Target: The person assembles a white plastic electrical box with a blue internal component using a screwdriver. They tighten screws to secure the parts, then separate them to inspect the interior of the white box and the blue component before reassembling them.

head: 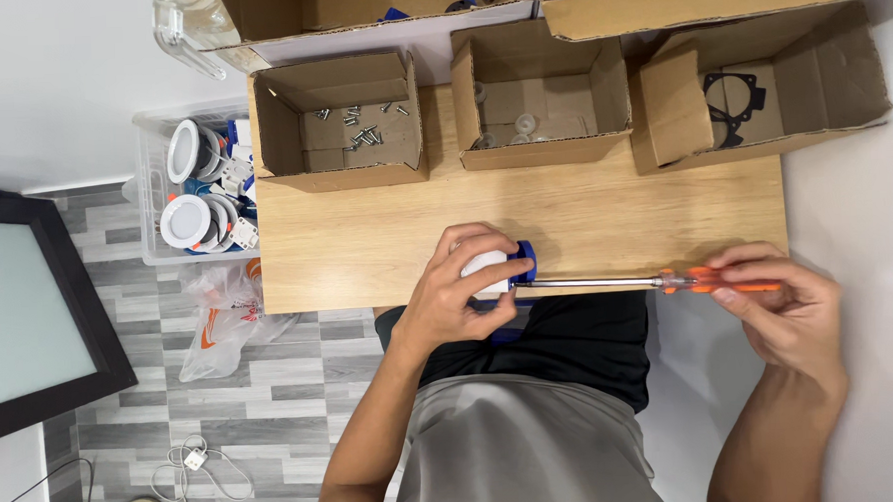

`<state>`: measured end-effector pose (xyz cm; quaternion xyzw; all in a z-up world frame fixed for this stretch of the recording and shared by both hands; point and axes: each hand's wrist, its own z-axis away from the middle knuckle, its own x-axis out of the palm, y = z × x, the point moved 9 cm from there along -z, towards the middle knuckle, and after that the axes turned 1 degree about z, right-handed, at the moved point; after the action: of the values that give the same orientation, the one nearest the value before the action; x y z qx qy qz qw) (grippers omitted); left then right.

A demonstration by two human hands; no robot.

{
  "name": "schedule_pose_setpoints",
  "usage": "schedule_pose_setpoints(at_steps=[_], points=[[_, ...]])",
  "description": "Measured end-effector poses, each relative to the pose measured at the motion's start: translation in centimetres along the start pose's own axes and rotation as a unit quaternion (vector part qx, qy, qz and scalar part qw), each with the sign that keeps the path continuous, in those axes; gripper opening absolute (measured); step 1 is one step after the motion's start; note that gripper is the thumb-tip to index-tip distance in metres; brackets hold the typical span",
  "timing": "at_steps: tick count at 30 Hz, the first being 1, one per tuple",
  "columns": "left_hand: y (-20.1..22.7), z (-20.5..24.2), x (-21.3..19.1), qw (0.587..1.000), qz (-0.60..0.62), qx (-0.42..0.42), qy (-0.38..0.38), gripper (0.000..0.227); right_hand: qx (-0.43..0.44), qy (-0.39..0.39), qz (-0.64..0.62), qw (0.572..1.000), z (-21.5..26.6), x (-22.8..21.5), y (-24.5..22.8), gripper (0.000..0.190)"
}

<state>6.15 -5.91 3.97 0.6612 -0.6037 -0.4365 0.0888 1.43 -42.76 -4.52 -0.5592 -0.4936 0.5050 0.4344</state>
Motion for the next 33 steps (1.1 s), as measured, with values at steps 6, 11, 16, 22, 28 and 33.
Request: schedule_pose_setpoints(at_steps=[6,11,16,22,28,33], points=[[0.0,0.1,0.0,1.000,0.000,0.002,0.003,0.037,0.006,0.013,-0.001,1.000,-0.6,1.8,-2.8,0.037],[0.1,0.1,0.0,1.000,0.000,0.001,0.003,0.037,0.052,-0.034,0.156,0.986,-1.2,2.7,-3.7,0.045],[0.0,0.1,-0.1,1.000,-0.001,-0.002,0.004,0.037,0.126,0.016,0.137,0.982,0.0,1.2,-1.3,0.023],[0.0,0.2,0.0,1.000,-0.006,0.001,0.001,0.037,0.062,0.053,0.055,0.995,1.0,-0.3,0.8,0.024],[0.0,0.0,0.0,1.000,-0.003,0.001,0.001,0.037,-0.002,0.055,-0.101,0.993,2.0,-1.0,3.4,0.039],[0.0,0.0,0.0,1.000,-0.004,0.003,0.002,0.037,-0.004,0.044,-0.144,0.989,1.4,0.7,1.0,0.046]])
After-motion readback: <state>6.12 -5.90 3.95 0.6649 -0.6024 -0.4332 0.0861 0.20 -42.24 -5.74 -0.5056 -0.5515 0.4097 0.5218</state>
